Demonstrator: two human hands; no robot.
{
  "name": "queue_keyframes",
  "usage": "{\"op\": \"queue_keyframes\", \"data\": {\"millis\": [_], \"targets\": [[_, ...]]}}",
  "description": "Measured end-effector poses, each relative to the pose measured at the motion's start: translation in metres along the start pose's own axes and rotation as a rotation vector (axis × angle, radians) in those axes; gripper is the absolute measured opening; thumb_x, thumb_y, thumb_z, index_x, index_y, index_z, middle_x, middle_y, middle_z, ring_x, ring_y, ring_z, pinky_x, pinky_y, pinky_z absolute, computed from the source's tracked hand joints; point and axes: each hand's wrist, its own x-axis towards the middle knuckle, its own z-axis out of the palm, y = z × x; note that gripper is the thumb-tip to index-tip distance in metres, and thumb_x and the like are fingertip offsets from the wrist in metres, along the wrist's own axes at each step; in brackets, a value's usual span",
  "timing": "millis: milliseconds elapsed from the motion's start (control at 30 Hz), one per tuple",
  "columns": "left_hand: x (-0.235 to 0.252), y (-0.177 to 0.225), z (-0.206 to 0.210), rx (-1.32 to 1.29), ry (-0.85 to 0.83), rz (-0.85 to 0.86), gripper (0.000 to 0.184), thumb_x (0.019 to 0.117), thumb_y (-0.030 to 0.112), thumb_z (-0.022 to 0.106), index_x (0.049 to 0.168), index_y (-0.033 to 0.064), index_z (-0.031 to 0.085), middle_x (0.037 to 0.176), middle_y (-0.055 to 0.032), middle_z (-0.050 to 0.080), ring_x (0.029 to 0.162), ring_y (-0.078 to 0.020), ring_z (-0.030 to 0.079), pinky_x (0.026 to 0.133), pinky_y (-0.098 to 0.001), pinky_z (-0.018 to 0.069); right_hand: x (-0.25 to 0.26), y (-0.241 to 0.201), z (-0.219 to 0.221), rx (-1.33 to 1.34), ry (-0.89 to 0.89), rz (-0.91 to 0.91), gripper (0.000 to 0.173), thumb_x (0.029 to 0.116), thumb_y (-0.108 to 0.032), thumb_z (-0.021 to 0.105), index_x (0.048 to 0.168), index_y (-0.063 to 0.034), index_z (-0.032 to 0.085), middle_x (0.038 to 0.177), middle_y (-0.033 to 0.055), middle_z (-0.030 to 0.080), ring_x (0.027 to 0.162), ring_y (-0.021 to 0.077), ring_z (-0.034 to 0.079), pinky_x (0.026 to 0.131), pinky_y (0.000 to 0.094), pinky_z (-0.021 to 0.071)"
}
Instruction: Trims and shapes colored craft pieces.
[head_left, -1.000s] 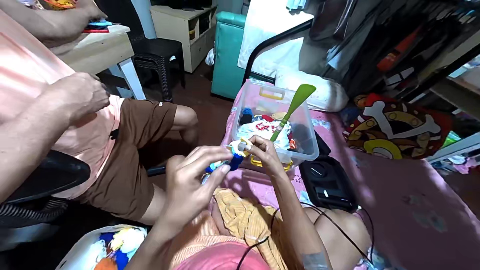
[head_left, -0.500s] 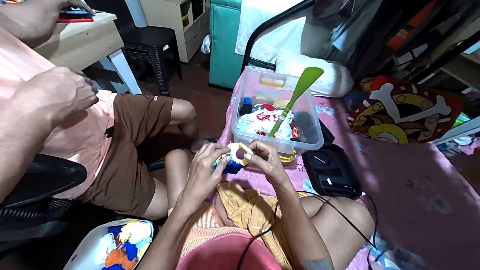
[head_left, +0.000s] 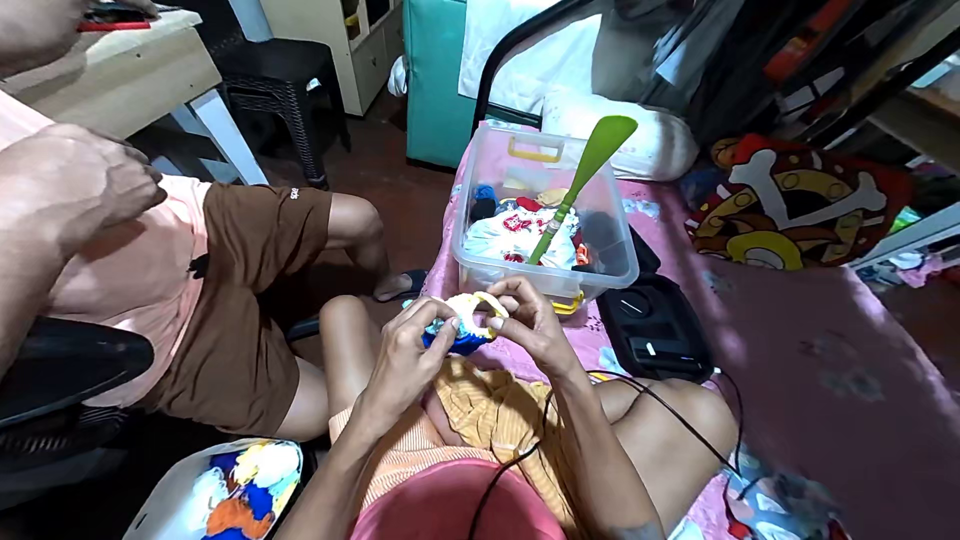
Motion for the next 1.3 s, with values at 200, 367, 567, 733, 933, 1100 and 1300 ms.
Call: {"op": "queue_keyframes", "data": {"millis": [200,367,567,733,933,1100,1300], "targets": [[0.006,0.005,0.004,0.058,-0.061,0.068,0.027,0.1033,0.022,0.053,0.098,0.0031,0.072,0.094,-0.0067,0.072,0.088,-0.0075,0.067,0.081,-0.022,0.0531,0.009,-0.003,-0.001,-0.382,-0.158,0.05,0.046,0.0959,-0.027,0.065,0.137,-0.0058,0.063,0.119,0.0106,0.07,0.093,0.0095,0.067,0.085,0.0327,0.0559],[0.008,0.003,-0.004,0.085,-0.079,0.092,0.029,0.1045,0.022,0.051,0.099,0.0023,0.071,0.091,-0.0063,0.071,0.086,-0.0065,0.066,0.081,-0.0203,0.0522,0.015,-0.011,0.001,-0.307,-0.226,0.153,0.022,0.0948,-0.02,0.068,0.109,-0.0027,0.071,0.094,0.0021,0.071,0.078,0.002,0.064,0.074,0.023,0.0551],[0.009,0.011,-0.014,-0.229,-0.05,-0.132,0.017,0.1011,0.016,0.056,0.099,0.0037,0.068,0.089,0.0045,0.069,0.076,0.0031,0.064,0.071,-0.0155,0.0548,0.019,-0.012,0.005,-0.34,-0.245,0.149,0.025,0.0925,-0.025,0.071,0.106,-0.0038,0.07,0.089,0.0013,0.068,0.078,0.0027,0.061,0.073,0.0245,0.0518],[0.012,0.018,-0.022,-0.374,-0.028,-0.222,0.007,0.0977,0.01,0.061,0.096,0.0076,0.067,0.082,0.0097,0.068,0.07,0.0025,0.064,0.065,-0.0155,0.0549,0.02,-0.018,0.009,-0.202,-0.223,0.115,0.016,0.0944,-0.015,0.068,0.099,-0.0003,0.07,0.086,-0.001,0.068,0.077,-0.0013,0.062,0.073,0.0186,0.0535],[0.013,0.023,-0.028,-0.464,-0.013,-0.28,0.008,0.0967,0.005,0.06,0.096,0.0081,0.067,0.078,0.0105,0.068,0.066,0.0016,0.064,0.061,-0.0149,0.0544,0.028,-0.025,0.015,-0.247,-0.263,0.145,0.021,0.0954,-0.019,0.065,0.106,-0.0023,0.07,0.092,-0.0005,0.069,0.081,-0.0008,0.064,0.076,0.0201,0.0543],[0.015,0.025,-0.025,-0.402,-0.005,-0.231,0.009,0.0973,0.005,0.06,0.098,0.0019,0.068,0.082,0.0069,0.068,0.07,0.0021,0.064,0.066,-0.0163,0.0553,0.026,-0.027,0.016,-0.234,-0.225,0.149,0.019,0.0938,-0.015,0.066,0.106,-0.0008,0.072,0.093,-0.0007,0.072,0.081,-0.0016,0.065,0.076,0.0188,0.0554],[0.013,0.021,-0.034,-0.194,0.002,-0.132,0.016,0.0986,0.012,0.061,0.097,0.0001,0.072,0.088,-0.0013,0.071,0.078,0.0016,0.065,0.074,-0.016,0.0543,0.031,-0.029,0.021,-0.297,-0.254,0.132,0.01,0.0901,-0.013,0.067,0.095,-0.0044,0.071,0.083,-0.0055,0.068,0.074,-0.0044,0.061,0.069,0.0157,0.0519]]}}
